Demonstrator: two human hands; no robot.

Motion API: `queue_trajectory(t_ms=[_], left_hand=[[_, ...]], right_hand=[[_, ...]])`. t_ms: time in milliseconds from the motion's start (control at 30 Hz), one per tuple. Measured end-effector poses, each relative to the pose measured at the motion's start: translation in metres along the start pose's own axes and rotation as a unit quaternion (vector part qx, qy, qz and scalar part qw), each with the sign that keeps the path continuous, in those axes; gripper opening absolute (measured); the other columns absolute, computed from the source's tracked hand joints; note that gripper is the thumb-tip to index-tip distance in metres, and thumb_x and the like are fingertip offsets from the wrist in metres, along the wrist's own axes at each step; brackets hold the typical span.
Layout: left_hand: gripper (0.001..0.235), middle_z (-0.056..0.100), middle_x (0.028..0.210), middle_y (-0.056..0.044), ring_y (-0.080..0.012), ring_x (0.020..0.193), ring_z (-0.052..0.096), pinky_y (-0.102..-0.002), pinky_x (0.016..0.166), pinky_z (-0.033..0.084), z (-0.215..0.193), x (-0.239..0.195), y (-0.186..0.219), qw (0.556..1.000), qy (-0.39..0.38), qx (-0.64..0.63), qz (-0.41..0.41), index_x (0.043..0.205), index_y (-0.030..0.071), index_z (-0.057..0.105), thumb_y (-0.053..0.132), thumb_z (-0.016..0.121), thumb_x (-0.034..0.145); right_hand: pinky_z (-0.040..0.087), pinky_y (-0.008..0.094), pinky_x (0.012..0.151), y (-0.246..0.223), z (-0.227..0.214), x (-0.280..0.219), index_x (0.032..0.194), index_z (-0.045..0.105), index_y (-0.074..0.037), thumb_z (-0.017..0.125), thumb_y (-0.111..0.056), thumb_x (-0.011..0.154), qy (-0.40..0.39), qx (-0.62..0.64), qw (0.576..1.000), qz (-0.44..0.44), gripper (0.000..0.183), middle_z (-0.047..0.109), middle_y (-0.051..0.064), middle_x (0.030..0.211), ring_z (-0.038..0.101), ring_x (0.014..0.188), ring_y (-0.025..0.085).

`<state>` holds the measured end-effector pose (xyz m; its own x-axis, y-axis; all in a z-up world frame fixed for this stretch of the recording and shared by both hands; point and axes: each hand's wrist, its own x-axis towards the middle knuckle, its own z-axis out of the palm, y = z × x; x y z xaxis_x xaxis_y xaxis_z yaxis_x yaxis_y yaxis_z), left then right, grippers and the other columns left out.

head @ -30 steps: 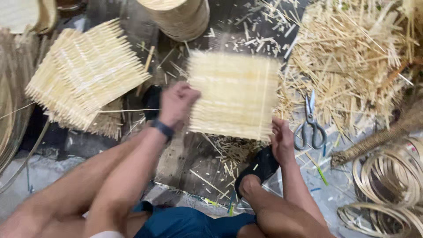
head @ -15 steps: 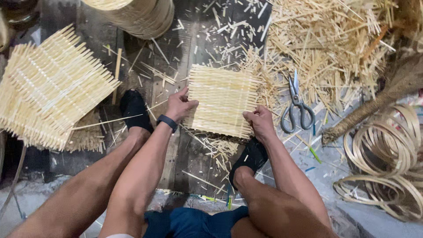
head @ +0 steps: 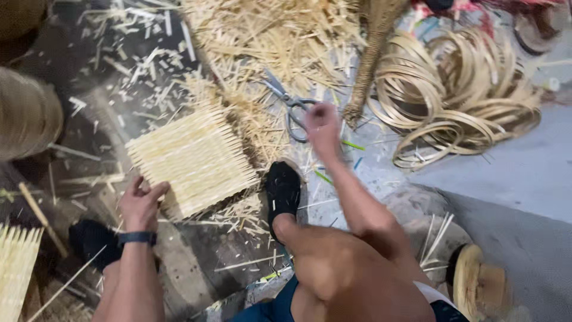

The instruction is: The person places a woven bamboo mat over a circular wooden form, then uses shears to trim the excess bamboo strips flush with the form's edge. The person repeats this process for multiple mats, stacking the finished pieces.

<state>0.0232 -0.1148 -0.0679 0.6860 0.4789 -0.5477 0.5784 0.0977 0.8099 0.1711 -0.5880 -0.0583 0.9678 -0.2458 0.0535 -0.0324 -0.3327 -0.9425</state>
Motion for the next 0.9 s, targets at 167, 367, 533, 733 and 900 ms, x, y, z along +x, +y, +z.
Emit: queue_trajectory(t_ms=[167,367,533,733,900], left_hand=[[0.097,0.061,0.103,-0.009,-0.0192,0.084,0.06,-0.034,0.068,0.052,-0.002,-0.009,0.016,0.995,0.03,0.094,0.035,0.159,-0.003,0.038,0.014,0.09,0.079],[0.102,0.055,0.137,-0.02,-0.0251,0.117,0.062,-0.038,0.09,0.057,-0.026,-0.023,0.031,0.982,0.107,0.126,0.097,0.159,-0.005,0.029,0.024,0.091,0.084],[0.096,0.058,0.141,-0.023,-0.0284,0.12,0.063,-0.039,0.095,0.055,-0.052,-0.031,0.031,0.971,0.136,0.167,0.099,0.159,-0.005,0.036,0.024,0.09,0.086],[0.09,0.056,0.142,-0.024,-0.0285,0.122,0.063,-0.038,0.093,0.057,-0.066,-0.035,0.019,0.976,0.13,0.152,0.083,0.156,-0.006,0.04,0.025,0.088,0.086],[0.085,0.059,0.142,-0.022,-0.0267,0.122,0.064,-0.037,0.094,0.057,-0.072,-0.032,0.002,0.979,0.127,0.124,0.099,0.154,-0.007,0.043,0.021,0.087,0.088]], right_hand=[[0.023,0.053,0.12,-0.005,-0.192,0.081,0.146,0.04,0.0,0.08,-0.029,0.094,0.185,-0.434,0.882,0.0,0.073,0.04,0.025,0.151,0.035,0.145,0.042],[0.025,0.053,0.122,0.008,-0.245,0.122,0.157,0.038,0.001,0.059,-0.034,0.107,0.071,-0.361,0.929,0.033,0.064,0.039,0.028,0.157,0.035,0.145,0.042],[0.039,0.052,0.115,0.003,-0.206,0.06,0.142,0.056,0.003,0.064,-0.025,0.1,0.038,-0.417,0.908,0.007,0.051,0.059,0.023,0.136,0.053,0.129,0.041],[0.05,0.046,0.094,-0.008,-0.169,-0.012,0.126,0.061,0.004,0.081,-0.032,0.084,-0.023,-0.372,0.927,-0.036,0.059,0.06,0.023,0.121,0.058,0.11,0.035],[0.056,0.033,0.089,-0.011,-0.154,-0.019,0.123,0.067,-0.002,0.076,-0.021,0.093,-0.063,-0.125,0.987,0.075,0.037,0.073,0.013,0.111,0.07,0.1,0.021]])
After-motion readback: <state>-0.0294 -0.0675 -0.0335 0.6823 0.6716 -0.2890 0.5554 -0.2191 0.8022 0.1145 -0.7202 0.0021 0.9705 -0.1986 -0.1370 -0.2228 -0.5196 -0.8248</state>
